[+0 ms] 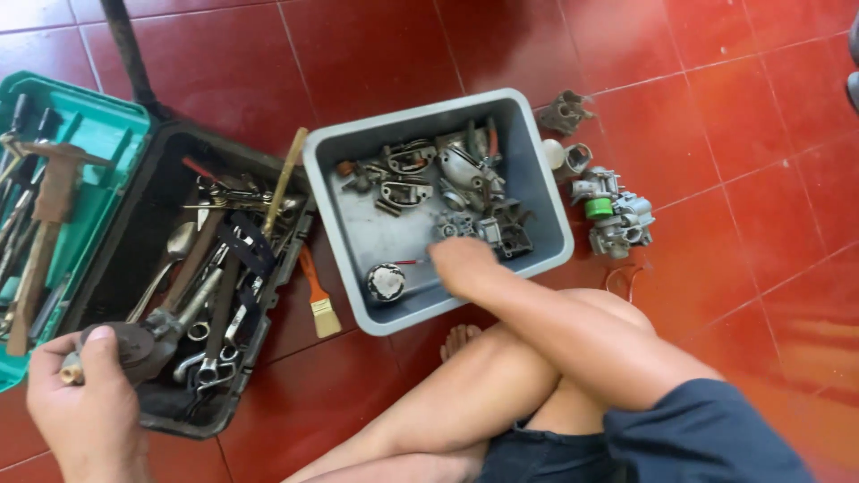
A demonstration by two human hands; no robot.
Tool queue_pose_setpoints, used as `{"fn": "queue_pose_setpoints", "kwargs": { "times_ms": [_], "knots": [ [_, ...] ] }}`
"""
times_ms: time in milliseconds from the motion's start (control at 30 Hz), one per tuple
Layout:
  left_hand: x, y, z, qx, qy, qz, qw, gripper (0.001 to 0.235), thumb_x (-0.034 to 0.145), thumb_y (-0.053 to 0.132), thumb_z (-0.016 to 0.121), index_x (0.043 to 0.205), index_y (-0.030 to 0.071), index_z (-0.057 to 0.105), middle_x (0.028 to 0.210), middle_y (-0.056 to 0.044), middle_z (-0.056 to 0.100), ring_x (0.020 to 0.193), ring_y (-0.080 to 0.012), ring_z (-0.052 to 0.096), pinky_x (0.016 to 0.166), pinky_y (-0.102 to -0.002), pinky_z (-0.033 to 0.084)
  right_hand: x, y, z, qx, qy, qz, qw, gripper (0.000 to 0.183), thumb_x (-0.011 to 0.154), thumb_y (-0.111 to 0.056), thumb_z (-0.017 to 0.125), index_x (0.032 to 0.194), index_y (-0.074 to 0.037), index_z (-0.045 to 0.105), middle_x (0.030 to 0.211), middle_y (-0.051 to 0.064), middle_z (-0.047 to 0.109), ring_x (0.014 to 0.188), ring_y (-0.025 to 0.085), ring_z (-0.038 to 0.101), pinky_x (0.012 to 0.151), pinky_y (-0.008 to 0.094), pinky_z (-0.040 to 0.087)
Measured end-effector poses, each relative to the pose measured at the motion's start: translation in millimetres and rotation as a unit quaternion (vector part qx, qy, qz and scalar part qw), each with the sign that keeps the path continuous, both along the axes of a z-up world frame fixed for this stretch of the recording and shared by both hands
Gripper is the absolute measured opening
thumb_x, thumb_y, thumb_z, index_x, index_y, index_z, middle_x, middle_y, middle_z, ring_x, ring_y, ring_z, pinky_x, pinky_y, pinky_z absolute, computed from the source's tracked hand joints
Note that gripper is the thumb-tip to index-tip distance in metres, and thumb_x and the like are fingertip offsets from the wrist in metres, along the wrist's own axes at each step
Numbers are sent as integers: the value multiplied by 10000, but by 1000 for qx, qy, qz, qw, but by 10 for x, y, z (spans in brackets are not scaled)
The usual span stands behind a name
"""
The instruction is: The person sits on the floor and disassembles and reassembles carburetor parts. They use a screwdriver to remove screws and a pair of pliers to adjust internal components. The person handles various metal parts, placing them into a grey plastic bin or onto the floor.
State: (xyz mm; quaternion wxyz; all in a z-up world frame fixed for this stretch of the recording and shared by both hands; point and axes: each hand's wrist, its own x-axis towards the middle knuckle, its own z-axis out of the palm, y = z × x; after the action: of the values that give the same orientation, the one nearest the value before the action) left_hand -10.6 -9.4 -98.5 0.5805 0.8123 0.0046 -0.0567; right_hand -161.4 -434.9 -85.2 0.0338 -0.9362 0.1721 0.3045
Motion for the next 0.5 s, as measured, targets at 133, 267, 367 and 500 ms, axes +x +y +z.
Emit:
{"fn": "queue_pose_setpoints", "kwargs": {
  "times_ms": [133,267,367,500],
  "knots": [
    [-30,32,-27,-6,-7,-19,1000,177,1246,74,553,1328,-51,457,1198,-177,597,1008,-201,606,943,-302,542,130,195,-600,-39,-18,-2,999,229,895,-140,574,896,-51,784,900,162,765,779,361,739,644,475,582],
    [-16,94,-202,12,-7,-1,1000,167,1257,54,554,1333,-78,485,1163,-201,610,957,-234,624,871,-339,565,107,182,-894,-53,-13,44,998,175,877,-97,618,847,-83,790,860,104,763,726,309,734,558,459,568],
    [17,40,-216,-2,0,3,1000,172,1258,52,529,1331,-92,470,1146,-219,606,915,-257,640,820,-358,596,209,154,-712,-31,4,30,999,189,891,-110,620,890,-70,805,894,113,770,752,320,738,579,457,579],
    [40,24,-269,0,32,18,999,187,1211,84,547,1301,-69,490,1147,-198,590,925,-234,615,799,-351,591,373,267,255,43,-65,-14,997,239,803,-245,653,873,-47,768,878,178,753,796,423,709,728,480,558]
  ]
}}
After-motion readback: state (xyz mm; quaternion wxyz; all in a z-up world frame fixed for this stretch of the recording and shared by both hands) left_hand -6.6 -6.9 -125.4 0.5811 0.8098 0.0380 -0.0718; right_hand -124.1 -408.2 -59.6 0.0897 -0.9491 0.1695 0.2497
